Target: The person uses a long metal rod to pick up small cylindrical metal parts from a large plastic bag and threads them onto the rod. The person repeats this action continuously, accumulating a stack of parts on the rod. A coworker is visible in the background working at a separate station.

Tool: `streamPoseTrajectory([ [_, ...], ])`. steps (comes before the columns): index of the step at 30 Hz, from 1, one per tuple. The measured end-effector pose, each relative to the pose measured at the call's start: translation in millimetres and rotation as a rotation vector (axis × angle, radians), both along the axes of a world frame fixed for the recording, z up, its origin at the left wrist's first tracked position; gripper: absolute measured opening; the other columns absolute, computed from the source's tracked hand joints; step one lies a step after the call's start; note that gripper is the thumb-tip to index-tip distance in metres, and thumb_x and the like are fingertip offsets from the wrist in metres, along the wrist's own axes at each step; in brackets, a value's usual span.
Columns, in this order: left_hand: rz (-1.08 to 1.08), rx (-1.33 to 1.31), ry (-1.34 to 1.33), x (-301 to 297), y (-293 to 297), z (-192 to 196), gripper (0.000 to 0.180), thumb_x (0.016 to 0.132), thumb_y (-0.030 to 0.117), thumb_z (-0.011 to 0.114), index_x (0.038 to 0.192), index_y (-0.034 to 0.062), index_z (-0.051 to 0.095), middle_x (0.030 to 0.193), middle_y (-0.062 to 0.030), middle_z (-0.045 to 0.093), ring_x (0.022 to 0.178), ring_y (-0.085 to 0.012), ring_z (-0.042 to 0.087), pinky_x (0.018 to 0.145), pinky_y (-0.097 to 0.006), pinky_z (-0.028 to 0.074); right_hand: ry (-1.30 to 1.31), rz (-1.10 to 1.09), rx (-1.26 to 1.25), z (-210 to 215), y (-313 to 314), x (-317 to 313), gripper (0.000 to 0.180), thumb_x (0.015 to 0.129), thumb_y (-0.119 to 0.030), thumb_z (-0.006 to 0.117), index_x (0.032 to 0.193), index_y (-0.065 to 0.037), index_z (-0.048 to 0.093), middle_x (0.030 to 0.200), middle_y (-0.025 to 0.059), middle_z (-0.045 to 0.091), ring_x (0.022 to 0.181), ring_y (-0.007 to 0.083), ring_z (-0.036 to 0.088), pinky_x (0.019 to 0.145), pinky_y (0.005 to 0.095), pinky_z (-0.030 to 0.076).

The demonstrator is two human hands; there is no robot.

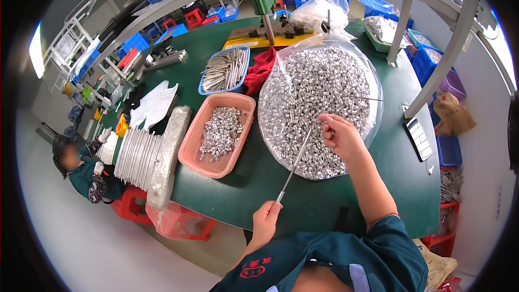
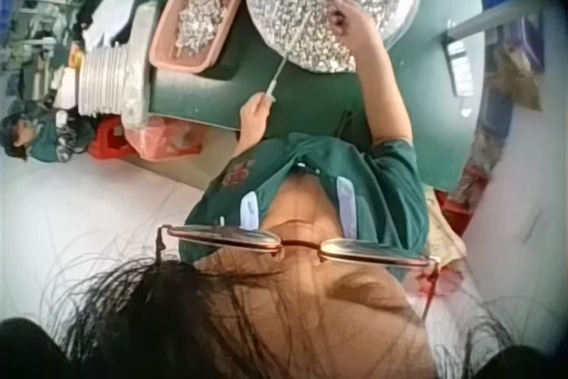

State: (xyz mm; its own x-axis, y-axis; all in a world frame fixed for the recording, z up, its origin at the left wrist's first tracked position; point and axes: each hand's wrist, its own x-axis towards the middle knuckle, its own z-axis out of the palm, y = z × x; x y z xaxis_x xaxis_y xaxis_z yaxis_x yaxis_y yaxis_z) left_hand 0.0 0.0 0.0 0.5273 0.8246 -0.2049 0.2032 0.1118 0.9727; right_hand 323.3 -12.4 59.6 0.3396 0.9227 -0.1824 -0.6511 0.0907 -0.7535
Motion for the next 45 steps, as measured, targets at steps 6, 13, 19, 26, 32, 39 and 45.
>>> streamPoseTrajectory([
  [6,-0.047,0.072,0.057,-8.0,3.0,10.4,0.020,0.096,0.019,0.059,0.092,0.0013,0.065,0.063,0.0054,0.047,0.056,-0.0023,0.039,0.050,-0.021,0.031,0.256,-0.114,0.182,4.1,6.2,-11.3,0.035,0.095,0.001,0.040,0.128,0.006,0.046,0.117,0.0178,0.057,0.110,0.0294,0.058,0.095,0.0409,0.050],
  [13,-0.081,0.109,0.092,-4.7,0.2,11.2,0.019,0.094,0.019,0.061,0.093,-0.0001,0.066,0.062,0.0038,0.048,0.058,-0.0029,0.041,0.052,-0.022,0.034,0.333,-0.142,0.147,1.9,10.8,-17.7,0.036,0.098,-0.004,0.041,0.132,0.006,0.042,0.122,0.0201,0.056,0.116,0.0320,0.056,0.098,0.0440,0.049],
  [19,-0.076,0.120,0.101,-2.6,0.8,6.1,0.019,0.094,0.019,0.062,0.094,0.0003,0.066,0.061,0.0021,0.048,0.057,-0.0036,0.041,0.051,-0.023,0.035,0.332,-0.072,0.184,-0.9,12.8,-32.4,0.033,0.098,-0.005,0.041,0.130,0.005,0.046,0.122,0.0187,0.056,0.114,0.0312,0.058,0.096,0.0432,0.050],
  [26,-0.047,0.130,0.099,-0.4,-0.6,0.3,0.019,0.094,0.018,0.061,0.093,0.0001,0.065,0.061,0.0018,0.049,0.057,-0.0040,0.042,0.051,-0.023,0.035,0.342,-0.084,0.201,-0.4,12.2,-38.6,0.031,0.097,-0.007,0.045,0.126,0.003,0.049,0.117,0.0185,0.060,0.108,0.0295,0.060,0.089,0.0398,0.051],
  [32,-0.017,0.160,0.055,2.5,-2.3,0.5,0.019,0.095,0.018,0.061,0.093,-0.0006,0.065,0.063,0.0014,0.050,0.058,-0.0041,0.042,0.053,-0.023,0.036,0.111,-0.059,0.026,2.9,8.8,-36.5,0.025,0.097,-0.017,0.052,0.115,-0.001,0.057,0.109,0.0134,0.066,0.098,0.0243,0.065,0.080,0.0377,0.052],
  [39,-0.012,0.125,0.052,1.5,-3.1,-1.9,0.019,0.095,0.018,0.061,0.092,-0.0009,0.065,0.063,0.0024,0.050,0.058,-0.0042,0.041,0.052,-0.023,0.036,-0.223,-0.022,-0.093,1.0,6.2,-24.9,0.020,0.094,-0.024,0.061,0.097,-0.004,0.066,0.095,0.0067,0.071,0.086,0.0120,0.065,0.074,0.0262,0.049],
  [45,0.003,0.042,0.016,0.2,-0.2,0.3,0.020,0.097,0.019,0.058,0.093,0.0003,0.065,0.062,0.0046,0.046,0.056,-0.0027,0.037,0.050,-0.022,0.031,-0.456,0.117,-0.173,-4.5,13.0,-57.6,0.028,0.092,-0.031,0.065,0.091,-0.003,0.069,0.087,0.0039,0.070,0.078,0.0077,0.062,0.065,0.0237,0.047],
])
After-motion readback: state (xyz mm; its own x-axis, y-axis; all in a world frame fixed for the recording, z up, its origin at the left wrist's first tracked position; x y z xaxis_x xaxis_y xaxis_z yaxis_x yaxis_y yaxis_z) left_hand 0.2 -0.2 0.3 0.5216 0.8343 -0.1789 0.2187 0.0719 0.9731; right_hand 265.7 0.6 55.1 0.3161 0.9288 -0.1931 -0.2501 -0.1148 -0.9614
